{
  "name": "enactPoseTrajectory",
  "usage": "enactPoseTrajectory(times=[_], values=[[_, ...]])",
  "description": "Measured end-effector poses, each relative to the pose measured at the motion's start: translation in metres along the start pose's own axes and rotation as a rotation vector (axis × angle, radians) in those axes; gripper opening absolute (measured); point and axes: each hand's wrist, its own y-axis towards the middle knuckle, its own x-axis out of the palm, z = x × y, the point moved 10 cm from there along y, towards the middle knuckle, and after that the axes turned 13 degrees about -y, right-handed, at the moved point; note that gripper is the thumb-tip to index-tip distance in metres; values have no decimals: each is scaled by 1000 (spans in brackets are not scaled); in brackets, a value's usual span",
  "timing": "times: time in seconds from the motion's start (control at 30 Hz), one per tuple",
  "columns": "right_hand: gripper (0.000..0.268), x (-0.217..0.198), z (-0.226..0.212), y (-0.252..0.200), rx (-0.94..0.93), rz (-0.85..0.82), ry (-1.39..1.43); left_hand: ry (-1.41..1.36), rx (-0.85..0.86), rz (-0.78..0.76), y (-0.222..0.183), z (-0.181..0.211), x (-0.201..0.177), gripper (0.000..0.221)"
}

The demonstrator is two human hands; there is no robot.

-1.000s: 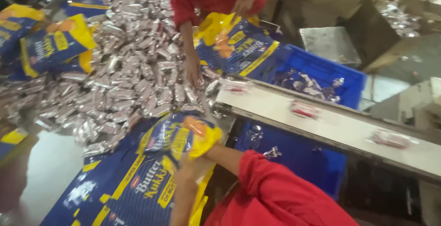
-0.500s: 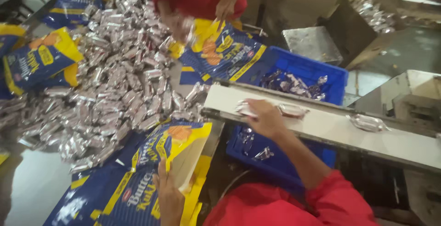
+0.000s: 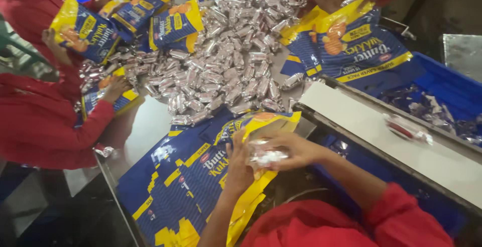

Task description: The person packs wrapped individual cookie bundles into larger plastic retail packaging sleeves by hand on an industrial assembly table.

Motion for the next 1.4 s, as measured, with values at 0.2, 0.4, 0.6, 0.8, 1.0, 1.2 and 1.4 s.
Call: enactPoseTrajectory(times=[0.2,0.4,0.6,0.8,1.0,1.2,1.4], values=[[74,88,86,54,166,-146,468,-8,135,-73,-11,33,14,57],[68,134,87,67,196,-28,633,-468,41,-169,-51,-6,63,58],[63,165,105,80,253,65,752,-432,-81,-16,-107,-59,43,73],[58,140,135,70,343,45,638,-516,-139,71,-127,-74,21,65],[52,160,118,57,356,17,608,-360,-78,53,-118,-55,58,49],[48,158,157,52,453,171,431,-154,-24,17,-111,-83,54,43],[43,140,154,36,496,273,-159,-189,-33,-8,-107,-81,60,59]])
